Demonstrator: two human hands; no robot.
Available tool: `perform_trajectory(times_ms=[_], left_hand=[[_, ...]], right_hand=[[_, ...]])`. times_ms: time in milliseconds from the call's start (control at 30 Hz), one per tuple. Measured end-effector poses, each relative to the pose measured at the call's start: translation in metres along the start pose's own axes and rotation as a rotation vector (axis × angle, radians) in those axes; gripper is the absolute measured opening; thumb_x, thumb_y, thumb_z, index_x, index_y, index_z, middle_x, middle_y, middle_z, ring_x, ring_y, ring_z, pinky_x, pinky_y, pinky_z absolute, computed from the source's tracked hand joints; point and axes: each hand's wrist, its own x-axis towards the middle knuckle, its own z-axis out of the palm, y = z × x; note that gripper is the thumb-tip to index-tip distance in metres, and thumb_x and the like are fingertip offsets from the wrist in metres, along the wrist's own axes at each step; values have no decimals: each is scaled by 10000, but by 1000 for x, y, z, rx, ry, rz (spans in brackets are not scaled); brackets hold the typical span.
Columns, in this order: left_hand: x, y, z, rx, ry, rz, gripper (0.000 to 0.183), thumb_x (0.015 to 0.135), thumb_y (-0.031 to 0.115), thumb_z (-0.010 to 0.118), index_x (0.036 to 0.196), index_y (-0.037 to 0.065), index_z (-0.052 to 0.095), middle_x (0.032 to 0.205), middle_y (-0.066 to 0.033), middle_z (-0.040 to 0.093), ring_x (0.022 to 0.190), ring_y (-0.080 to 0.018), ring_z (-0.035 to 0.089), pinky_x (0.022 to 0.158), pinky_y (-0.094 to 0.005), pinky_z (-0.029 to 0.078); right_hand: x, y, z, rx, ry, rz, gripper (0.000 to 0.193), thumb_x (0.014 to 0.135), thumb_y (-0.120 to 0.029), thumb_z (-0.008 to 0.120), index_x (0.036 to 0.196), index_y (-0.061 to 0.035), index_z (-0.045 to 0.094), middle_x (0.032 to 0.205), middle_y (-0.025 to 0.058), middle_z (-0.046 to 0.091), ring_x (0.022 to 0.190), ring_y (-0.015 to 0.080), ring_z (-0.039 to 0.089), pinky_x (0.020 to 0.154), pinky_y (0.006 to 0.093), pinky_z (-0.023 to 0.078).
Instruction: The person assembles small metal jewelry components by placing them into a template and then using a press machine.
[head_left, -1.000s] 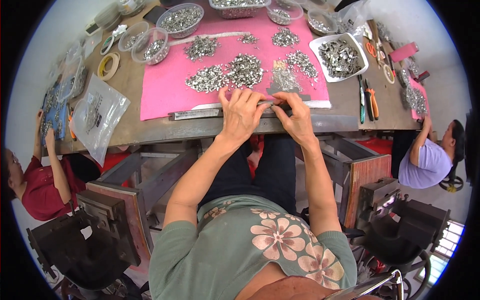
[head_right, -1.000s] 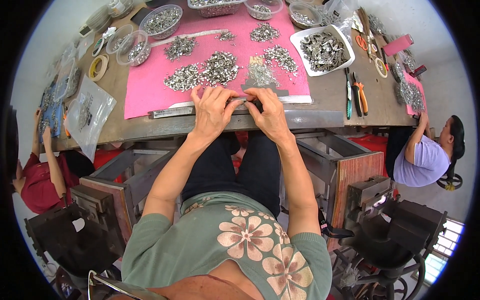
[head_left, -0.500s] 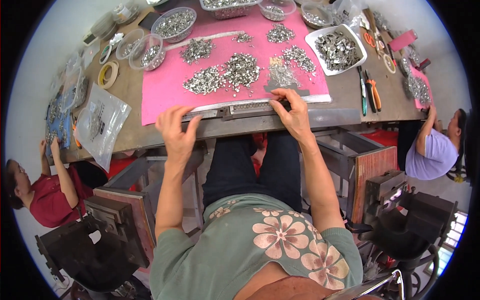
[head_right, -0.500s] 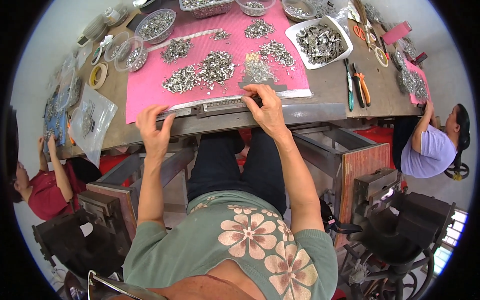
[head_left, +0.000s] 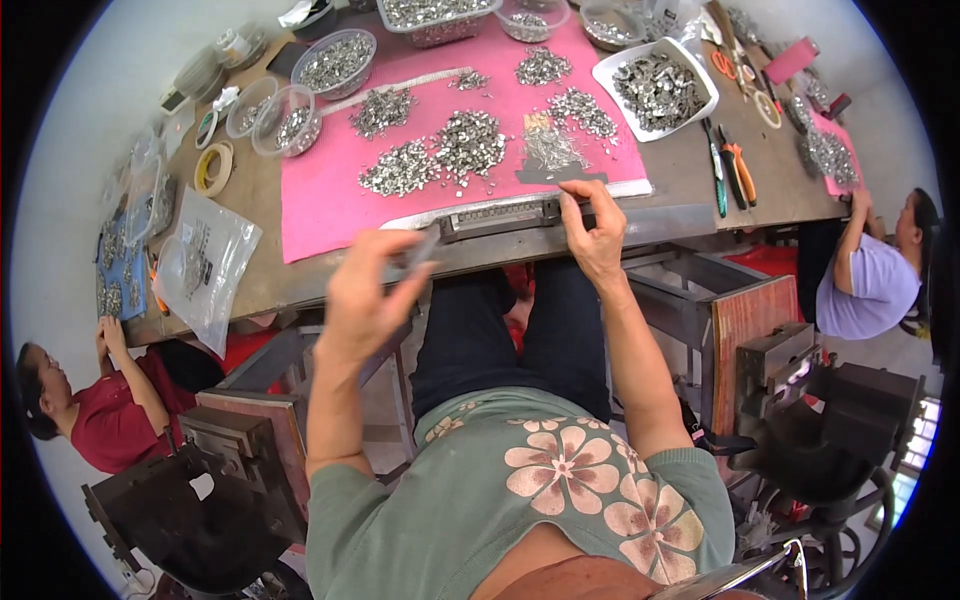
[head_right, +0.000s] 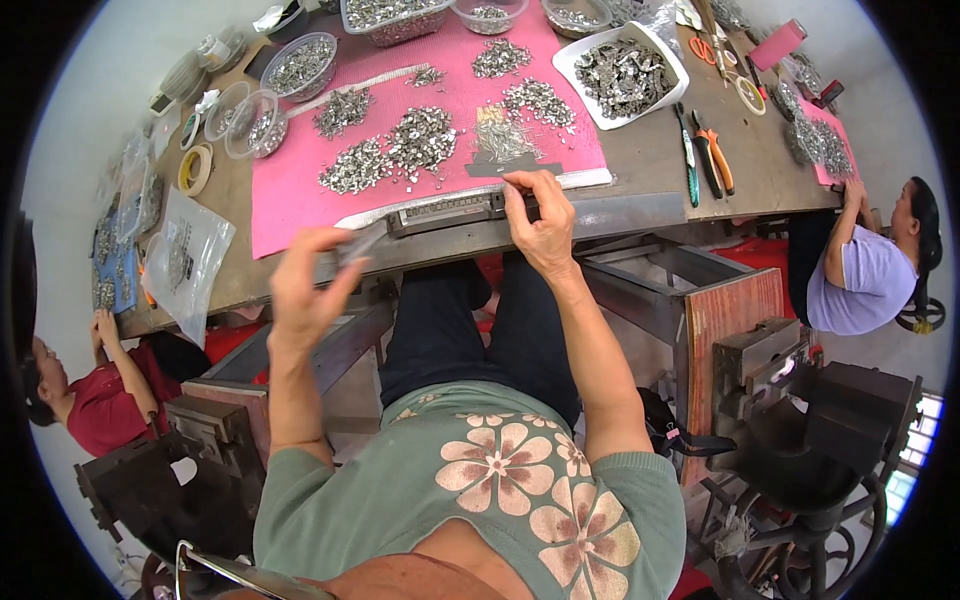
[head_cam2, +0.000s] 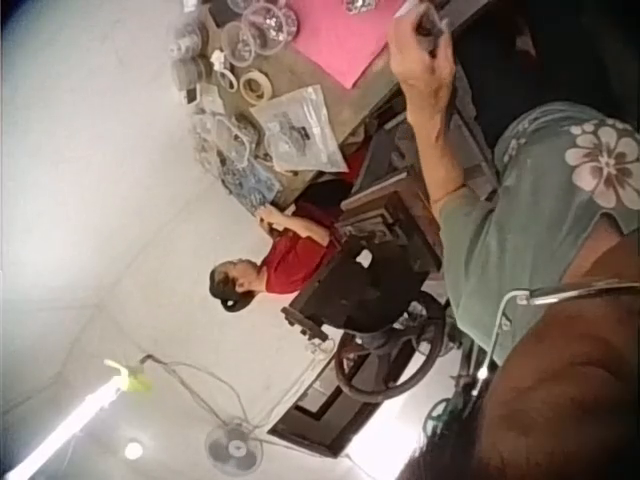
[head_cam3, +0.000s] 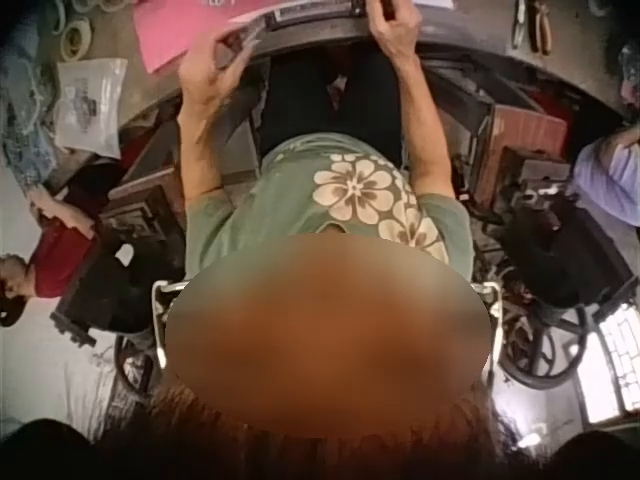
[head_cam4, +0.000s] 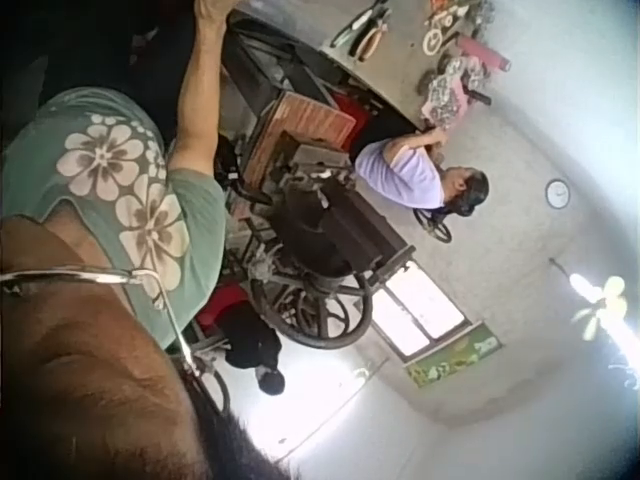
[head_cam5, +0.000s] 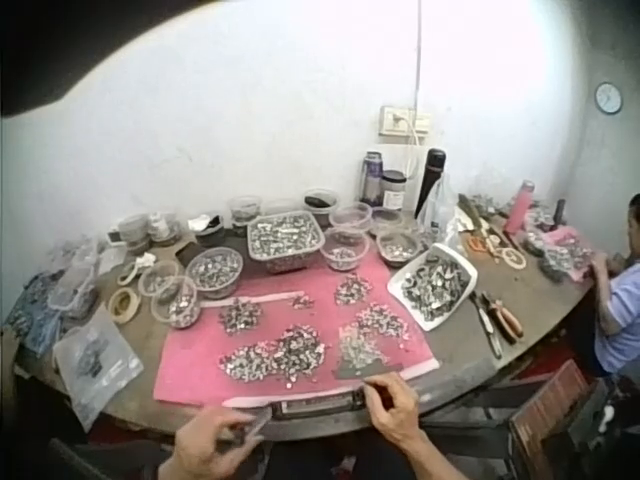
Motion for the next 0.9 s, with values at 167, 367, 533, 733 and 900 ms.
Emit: perform_trajectory(times_ms=[167, 367, 533, 733, 900], left_hand=[[31, -16, 104, 77, -79, 138, 340, 808, 163, 809, 1122, 74, 712, 1001, -89, 562, 950, -259, 564, 853, -397, 425], [16, -24, 113, 325, 0, 48, 391, 825, 250, 794, 1205, 179, 738, 1022, -58, 548, 994, -239, 539, 937, -437, 334], [5, -26, 118, 353, 86, 17, 361, 840, 222, 780, 1196, 179, 740, 1109, -51, 588, 1057, -243, 544, 983, -452, 318], [-5, -18, 129, 235, 131, -39, 223, 834, 123, 753, 1046, 115, 683, 1074, -41, 585, 1086, -241, 540, 1028, -497, 292], [6, -15, 114, 162, 121, -113, 190, 845, 163, 766, 1006, 122, 676, 986, -36, 639, 979, -231, 600, 1053, -491, 278]], right_hand=[[-7, 2, 4, -116, -7, 67, 320, 854, 0, 710, 1168, -1, 650, 860, 120, 552, 752, 252, 589, 694, 372, 491], [-19, 1, -8, 20, 9, 133, 134, 901, 21, 695, 1029, 14, 733, 925, 107, 669, 792, 211, 649, 715, 325, 517], [-32, -21, 0, 71, 32, 146, 159, 898, 31, 703, 1043, -4, 760, 922, 95, 703, 783, 196, 668, 723, 303, 529], [-40, -22, -7, 33, -39, 42, 161, 859, 55, 720, 1007, 6, 756, 913, 109, 723, 785, 189, 683, 716, 290, 537], [-7, -13, -6, -90, -139, -15, 97, 895, -7, 706, 979, -19, 752, 866, 82, 707, 731, 217, 635, 708, 336, 487]])
